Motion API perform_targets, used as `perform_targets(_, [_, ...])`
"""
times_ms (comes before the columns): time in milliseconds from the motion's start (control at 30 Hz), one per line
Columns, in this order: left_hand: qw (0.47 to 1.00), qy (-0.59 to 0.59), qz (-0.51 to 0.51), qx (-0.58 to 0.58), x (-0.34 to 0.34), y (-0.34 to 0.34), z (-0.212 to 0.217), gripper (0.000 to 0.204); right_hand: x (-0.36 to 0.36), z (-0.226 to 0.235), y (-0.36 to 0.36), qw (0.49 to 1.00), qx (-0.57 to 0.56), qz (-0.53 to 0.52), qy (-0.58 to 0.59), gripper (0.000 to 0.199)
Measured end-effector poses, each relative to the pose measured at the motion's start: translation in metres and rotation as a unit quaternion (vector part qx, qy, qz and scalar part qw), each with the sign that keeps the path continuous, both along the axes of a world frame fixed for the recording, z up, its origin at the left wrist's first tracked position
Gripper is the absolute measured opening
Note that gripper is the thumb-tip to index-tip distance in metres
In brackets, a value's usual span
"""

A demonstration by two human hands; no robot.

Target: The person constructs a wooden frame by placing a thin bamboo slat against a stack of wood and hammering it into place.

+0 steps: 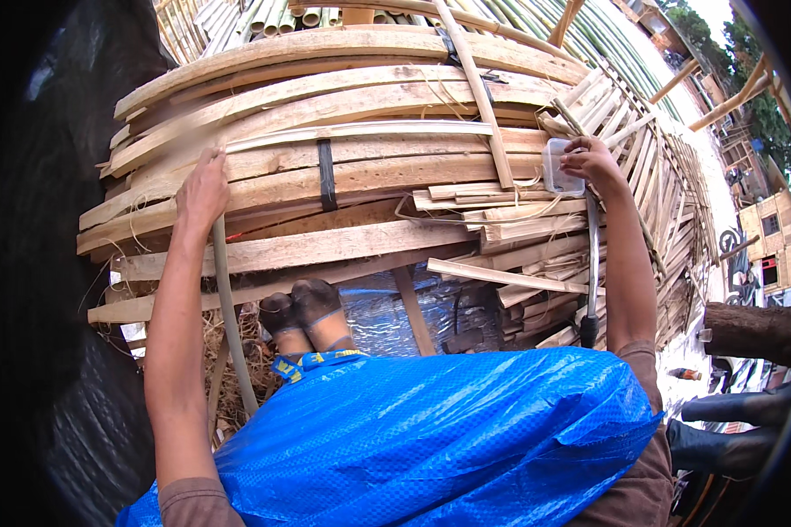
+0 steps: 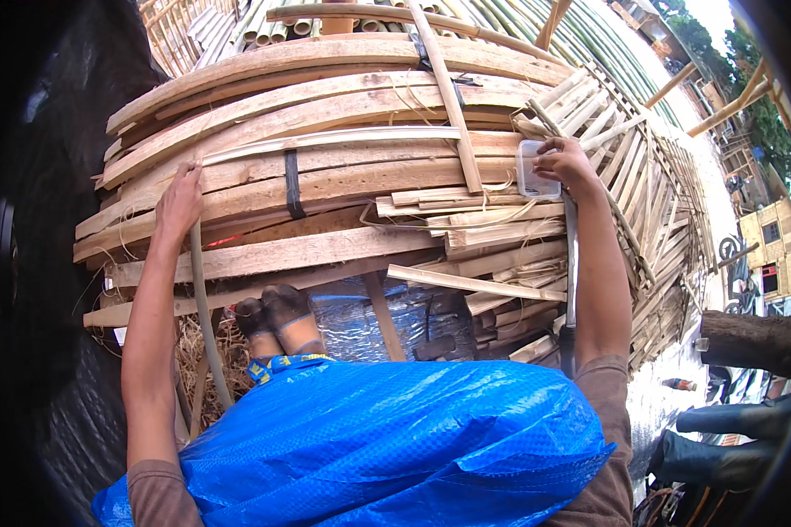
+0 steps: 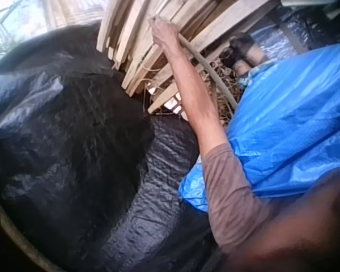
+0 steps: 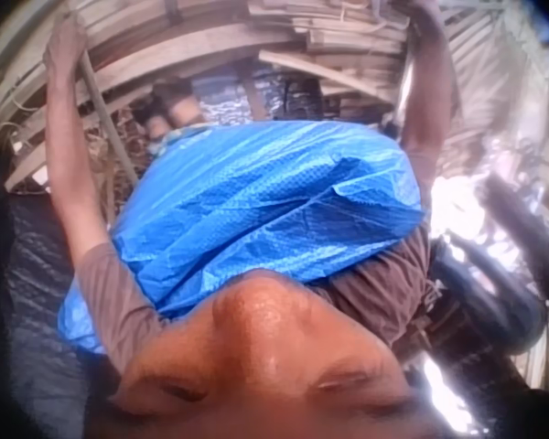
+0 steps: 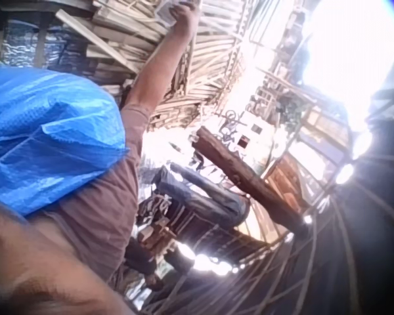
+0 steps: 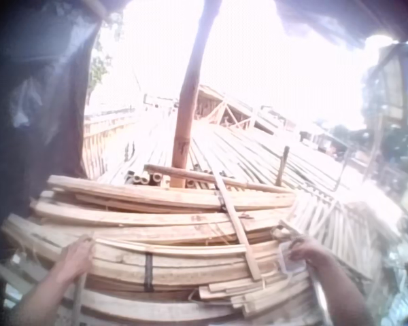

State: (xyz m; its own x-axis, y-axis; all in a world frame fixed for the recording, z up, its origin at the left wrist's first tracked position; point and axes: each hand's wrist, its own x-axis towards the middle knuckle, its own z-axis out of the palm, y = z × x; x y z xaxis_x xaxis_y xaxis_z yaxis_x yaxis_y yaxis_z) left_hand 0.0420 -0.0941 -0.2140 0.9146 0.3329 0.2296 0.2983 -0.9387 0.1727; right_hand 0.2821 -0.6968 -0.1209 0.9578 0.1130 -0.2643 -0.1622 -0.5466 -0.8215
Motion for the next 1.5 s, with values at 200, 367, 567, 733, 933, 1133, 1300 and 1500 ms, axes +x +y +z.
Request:
perform_targets(200, [1.0, 0.011, 0.004, -0.005, 0.001, -0.002, 0.003, 0.036, 0.007, -0.01, -0.007, 0.995, -0.028, -0.016, -0.095, 0.023])
perform_targets(367, [1.0, 0.003, 0.005, -0.008, -0.001, 0.0, 0.0, 0.036, -0.005, -0.008, 0.008, 0.961, -0.206, 0.004, -0.186, 0.017])
perform_targets(567, [1.0, 0.008, 0.005, -0.013, 0.0, -0.004, 0.005, 0.036, -0.023, -0.009, 0.021, 0.859, -0.473, 0.142, -0.137, 0.017])
perform_targets(733, [1.0, -0.006, -0.004, -0.01, 0.001, 0.0, 0.0, 0.035, -0.02, -0.018, 0.022, 0.835, -0.512, 0.143, -0.143, 0.019])
perform_targets(933, [1.0, -0.011, -0.01, -0.003, 0.001, 0.0, -0.001, 0.036, -0.011, -0.01, 0.013, 0.875, -0.433, 0.153, -0.152, 0.023])
perform_targets(1133, [1.0, 0.01, 0.002, -0.007, 0.001, 0.0, 0.001, 0.035, -0.013, 0.003, 0.014, 0.909, -0.375, 0.123, -0.13, 0.027])
perform_targets(1300, [1.0, 0.008, 0.009, -0.009, 0.001, -0.002, 0.001, 0.035, -0.018, -0.005, 0.014, 0.863, -0.428, 0.109, -0.247, 0.019])
perform_targets(1500, [1.0, 0.006, 0.005, -0.005, 0.002, 0.0, -0.002, 0.035, -0.018, -0.011, 0.015, 0.827, -0.512, 0.182, -0.146, 0.016])
